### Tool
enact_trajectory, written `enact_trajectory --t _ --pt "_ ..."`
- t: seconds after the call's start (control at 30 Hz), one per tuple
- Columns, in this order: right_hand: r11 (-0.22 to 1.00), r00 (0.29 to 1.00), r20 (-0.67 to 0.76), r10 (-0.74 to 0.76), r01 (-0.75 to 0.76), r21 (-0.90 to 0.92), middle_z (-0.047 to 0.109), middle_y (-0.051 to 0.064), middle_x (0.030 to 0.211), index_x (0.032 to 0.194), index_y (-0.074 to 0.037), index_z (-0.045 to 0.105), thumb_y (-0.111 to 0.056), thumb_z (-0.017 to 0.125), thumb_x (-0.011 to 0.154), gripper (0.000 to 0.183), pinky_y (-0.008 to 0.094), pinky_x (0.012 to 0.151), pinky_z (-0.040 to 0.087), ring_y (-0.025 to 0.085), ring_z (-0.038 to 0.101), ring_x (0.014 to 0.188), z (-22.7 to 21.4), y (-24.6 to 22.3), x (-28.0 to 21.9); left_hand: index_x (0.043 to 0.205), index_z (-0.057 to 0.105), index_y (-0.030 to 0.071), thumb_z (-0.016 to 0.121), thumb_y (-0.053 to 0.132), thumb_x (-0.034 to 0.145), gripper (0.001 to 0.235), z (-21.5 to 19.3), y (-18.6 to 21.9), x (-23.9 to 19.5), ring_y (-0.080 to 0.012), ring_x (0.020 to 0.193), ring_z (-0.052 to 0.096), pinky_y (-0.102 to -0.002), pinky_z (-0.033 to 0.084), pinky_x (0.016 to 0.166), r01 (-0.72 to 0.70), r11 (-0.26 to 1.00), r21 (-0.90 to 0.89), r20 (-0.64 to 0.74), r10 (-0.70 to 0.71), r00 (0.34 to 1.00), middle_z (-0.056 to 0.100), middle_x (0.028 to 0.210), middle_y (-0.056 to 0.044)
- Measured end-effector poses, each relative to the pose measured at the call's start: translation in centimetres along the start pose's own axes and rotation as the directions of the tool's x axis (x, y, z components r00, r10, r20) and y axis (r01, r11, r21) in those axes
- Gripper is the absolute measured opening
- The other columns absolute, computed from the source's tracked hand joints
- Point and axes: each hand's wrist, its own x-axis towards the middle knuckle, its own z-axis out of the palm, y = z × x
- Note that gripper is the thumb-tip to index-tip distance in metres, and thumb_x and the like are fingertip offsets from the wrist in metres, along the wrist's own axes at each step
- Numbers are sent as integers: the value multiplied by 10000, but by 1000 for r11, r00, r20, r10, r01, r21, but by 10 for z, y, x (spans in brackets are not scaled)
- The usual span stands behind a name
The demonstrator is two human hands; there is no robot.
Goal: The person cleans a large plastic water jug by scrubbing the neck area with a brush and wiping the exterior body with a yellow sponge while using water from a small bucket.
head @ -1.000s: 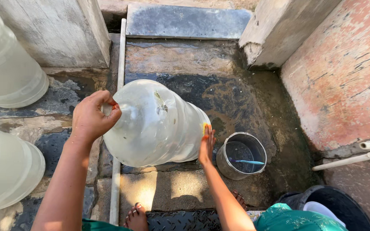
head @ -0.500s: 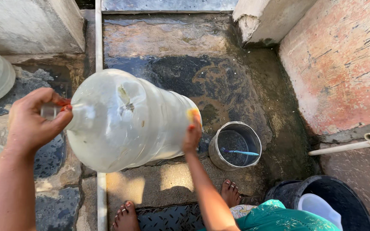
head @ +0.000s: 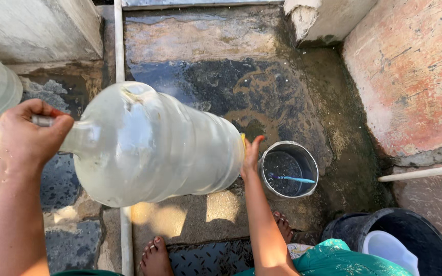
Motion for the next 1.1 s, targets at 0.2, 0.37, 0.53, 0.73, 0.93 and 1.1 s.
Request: enact_trajectory --t 0.2,0.37,0.53,0.73,0.93,1.1 --pt "719 877 -40 -479 366 -591 395 135 1628 1583 -52 356 -666 168 1012 860 399 1249 241 265 353 1514 128 -16 -81 902 798 151 825 390 807 259 20 -23 9 -263 646 674 -414 558 675 89 984 157 -41 -84 996 692 651 -104" --pt "515 613 563 -554 784 -347 175 143 1774 1671 -63 201 -547 25 1123 752 422 1363 18 280 89 1668 209 -41 -193 873 790 155 807 385 816 238 19 -21 7 -292 696 687 -432 565 732 93 985 145 -52 -87 995 712 688 -102" --pt "284 618 415 -668 726 -626 133 127 1765 1667 -69 140 -622 60 1099 797 468 1355 16 291 93 1653 192 -9 -175 890 781 138 803 384 830 254 21 -26 0 -283 720 702 -424 573 741 98 989 112 -64 -91 994 718 740 -100" --pt "426 806 13 -591 327 -844 61 151 1733 1655 -58 140 -595 166 1025 828 531 1249 -15 354 -2 1582 60 36 -62 858 764 138 821 415 824 285 18 -39 6 -290 694 702 -442 570 686 179 976 126 -42 -175 984 710 745 -121" --pt "269 594 353 -723 713 -648 233 131 1739 1638 -58 210 -655 128 1109 803 509 1369 109 325 162 1650 151 18 -118 862 775 154 815 422 796 279 13 -29 11 -340 744 696 -454 559 741 181 979 97 -29 -179 983 712 763 -150" --pt "100 387 601 -699 886 -453 222 149 1746 1656 -44 169 -697 43 1080 880 491 1370 128 299 202 1640 238 -11 -199 906 760 135 801 410 810 294 6 -13 8 -355 792 717 -457 565 774 171 984 54 12 -172 985 731 824 -170"
